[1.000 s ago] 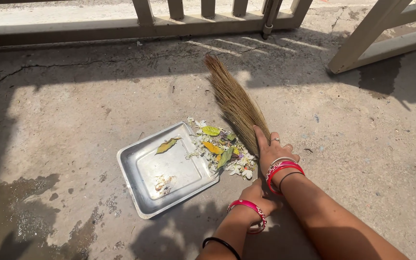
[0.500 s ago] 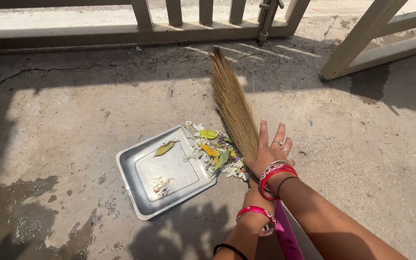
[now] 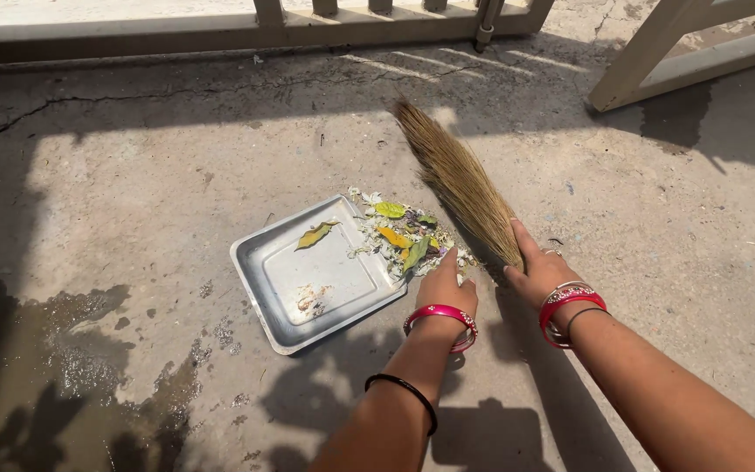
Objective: Sweep the floor and collect debris into a dustpan.
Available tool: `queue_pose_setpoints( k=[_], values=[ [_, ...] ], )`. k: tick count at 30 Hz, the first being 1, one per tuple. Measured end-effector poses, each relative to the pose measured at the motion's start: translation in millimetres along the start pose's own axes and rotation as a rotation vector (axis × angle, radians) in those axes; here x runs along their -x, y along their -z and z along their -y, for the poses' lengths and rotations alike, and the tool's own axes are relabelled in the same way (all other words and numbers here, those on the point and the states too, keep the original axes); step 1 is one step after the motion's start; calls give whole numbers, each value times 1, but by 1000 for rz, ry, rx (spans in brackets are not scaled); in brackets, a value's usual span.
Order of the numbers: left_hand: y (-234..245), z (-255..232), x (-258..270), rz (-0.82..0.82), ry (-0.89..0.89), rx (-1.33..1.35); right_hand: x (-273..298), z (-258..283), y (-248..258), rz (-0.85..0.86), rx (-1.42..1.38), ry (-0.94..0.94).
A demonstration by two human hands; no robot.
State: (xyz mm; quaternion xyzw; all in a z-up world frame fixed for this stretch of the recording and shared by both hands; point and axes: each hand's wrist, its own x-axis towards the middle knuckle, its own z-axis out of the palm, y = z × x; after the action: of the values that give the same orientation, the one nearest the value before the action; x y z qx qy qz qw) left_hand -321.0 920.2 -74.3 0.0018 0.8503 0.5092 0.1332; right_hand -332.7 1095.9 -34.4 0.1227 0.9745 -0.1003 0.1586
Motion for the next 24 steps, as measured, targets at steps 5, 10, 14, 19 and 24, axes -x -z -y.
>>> queue_pose_setpoints(
  k=[5, 10, 14, 19, 24],
  values=[
    [23, 4, -11, -18, -40, -138, -3, -16, -33, 147, -73, 17],
    [33, -2, -19, -16, -158, -256, -4, 0, 0, 95, 18, 158],
    [56, -11, -15, 41, -58, -395, -22, -8, -9, 56, 30, 86],
    [73, 8, -22, 47, 36, -498, -24, 3, -1, 103, 114, 108],
    [88, 23, -24, 75, 85, -635, -44, -3, -6, 54, 114, 78]
  ],
)
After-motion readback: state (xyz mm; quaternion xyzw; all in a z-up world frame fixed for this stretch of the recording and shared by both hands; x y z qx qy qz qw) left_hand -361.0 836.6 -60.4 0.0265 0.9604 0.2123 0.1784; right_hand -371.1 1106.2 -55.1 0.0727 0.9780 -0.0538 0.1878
